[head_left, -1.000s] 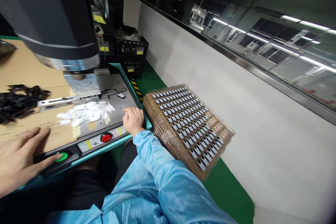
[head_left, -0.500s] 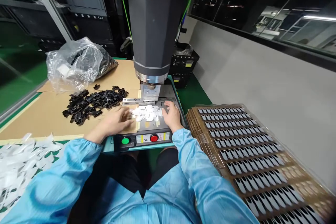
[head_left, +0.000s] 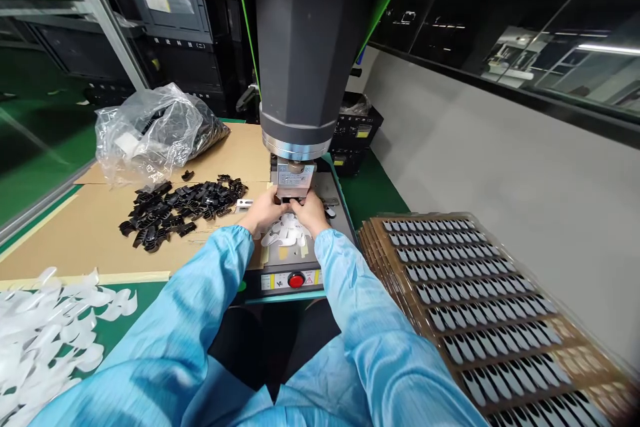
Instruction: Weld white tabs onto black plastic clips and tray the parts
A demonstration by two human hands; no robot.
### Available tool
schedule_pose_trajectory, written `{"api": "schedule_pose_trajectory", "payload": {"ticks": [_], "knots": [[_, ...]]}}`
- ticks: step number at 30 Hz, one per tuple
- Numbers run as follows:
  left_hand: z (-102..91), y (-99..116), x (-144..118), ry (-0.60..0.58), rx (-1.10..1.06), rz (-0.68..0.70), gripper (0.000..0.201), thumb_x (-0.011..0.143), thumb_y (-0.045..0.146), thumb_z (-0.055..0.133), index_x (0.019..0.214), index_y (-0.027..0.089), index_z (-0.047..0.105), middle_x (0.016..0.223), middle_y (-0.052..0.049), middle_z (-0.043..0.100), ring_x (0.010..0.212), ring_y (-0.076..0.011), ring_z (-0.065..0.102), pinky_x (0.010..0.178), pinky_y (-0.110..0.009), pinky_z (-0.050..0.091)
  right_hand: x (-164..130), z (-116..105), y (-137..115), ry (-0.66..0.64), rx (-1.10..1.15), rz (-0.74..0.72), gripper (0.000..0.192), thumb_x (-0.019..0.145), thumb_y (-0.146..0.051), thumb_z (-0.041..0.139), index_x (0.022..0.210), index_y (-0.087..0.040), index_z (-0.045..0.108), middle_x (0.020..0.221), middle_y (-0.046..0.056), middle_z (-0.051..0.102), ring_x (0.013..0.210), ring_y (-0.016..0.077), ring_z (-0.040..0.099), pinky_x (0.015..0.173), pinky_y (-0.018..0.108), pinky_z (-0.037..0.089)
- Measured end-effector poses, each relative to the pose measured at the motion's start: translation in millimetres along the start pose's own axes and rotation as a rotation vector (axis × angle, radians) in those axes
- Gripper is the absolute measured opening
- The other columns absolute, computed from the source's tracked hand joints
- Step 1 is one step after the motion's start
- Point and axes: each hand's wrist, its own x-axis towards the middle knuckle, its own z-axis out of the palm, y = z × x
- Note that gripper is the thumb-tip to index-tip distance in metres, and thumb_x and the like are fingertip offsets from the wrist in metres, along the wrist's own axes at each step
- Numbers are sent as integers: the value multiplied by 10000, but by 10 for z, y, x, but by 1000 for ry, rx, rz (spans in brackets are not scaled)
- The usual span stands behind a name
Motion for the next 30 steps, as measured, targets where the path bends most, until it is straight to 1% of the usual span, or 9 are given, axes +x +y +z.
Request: {"api": "schedule_pose_trajectory", "payload": {"ticks": [3, 6, 9, 11, 14, 17, 20, 24, 30], "knots": [[17, 0, -21, 5, -101, 1, 545, 827, 562, 785, 1171, 140, 755, 1009, -99, 737, 863, -208, 658, 799, -330, 525, -6, 4, 0, 15, 225, 17, 245, 921, -206, 702, 1158, -164, 655, 1029, 62, 742, 931, 216, 716, 860, 311, 560], [75, 73, -274, 42, -217, -99, 564, 851, 561, 761, 1218, 133, 751, 958, -94, 729, 785, -185, 637, 717, -313, 509, -249, 3, 44, 35, 564, 41, 261, 898, -178, 623, 1153, -153, 672, 1130, 90, 745, 1018, 197, 724, 939, 317, 578], [193, 191, -774, 73, -463, -136, 632, 854, 515, 783, 1339, 123, 679, 1032, -105, 735, 846, -182, 672, 789, -318, 555, -764, -23, 84, 27, 827, 55, 365, 870, -252, 638, 1218, -150, 668, 1175, 117, 734, 979, 211, 734, 884, 341, 620], [275, 282, -1165, 46, -571, -101, 597, 851, 477, 814, 1310, 122, 675, 1080, -115, 741, 942, -197, 704, 900, -339, 576, -1165, -67, 77, 11, 909, -1, 380, 870, -296, 669, 1226, -163, 660, 1183, 122, 728, 999, 227, 736, 893, 365, 633], [362, 408, -1664, 24, -677, -62, 488, 876, 418, 828, 1264, 154, 696, 1186, -116, 743, 1059, -204, 713, 1010, -356, 573, -1660, -162, 24, 13, 939, -73, 336, 902, -267, 678, 1226, -183, 653, 1239, 123, 712, 1151, 242, 710, 1034, 401, 601], [406, 484, -1957, 55, -723, -67, 438, 887, 379, 835, 1254, 170, 715, 1186, -108, 749, 1047, -190, 717, 983, -337, 590, -1939, -241, -19, 8, 924, -102, 317, 935, -245, 678, 1245, -187, 652, 1274, 125, 700, 1213, 245, 689, 1091, 412, 577], [424, 513, -2081, 66, -735, -51, 422, 894, 368, 836, 1244, 158, 731, 1096, -101, 761, 964, -172, 724, 914, -311, 609, -2068, -276, -31, 6, 921, -136, 314, 963, -233, 675, 1272, -183, 652, 1298, 125, 691, 1244, 241, 672, 1117, 405, 559], [432, 535, -2128, 69, -760, -28, 388, 903, 339, 833, 1234, 161, 738, 1043, -82, 764, 903, -140, 720, 871, -273, 611, -2151, -295, -40, 16, 918, -150, 313, 976, -229, 685, 1285, -189, 656, 1313, 126, 682, 1257, 249, 663, 1128, 421, 549], [443, 536, -2163, 46, -805, -33, 389, 884, 331, 856, 1211, 160, 734, 1042, -74, 770, 908, -130, 727, 894, -262, 607, -2209, -307, -69, 25, 892, -133, 333, 979, -312, 738, 1270, -184, 640, 1303, 139, 678, 1227, 263, 672, 1070, 429, 581]]}}
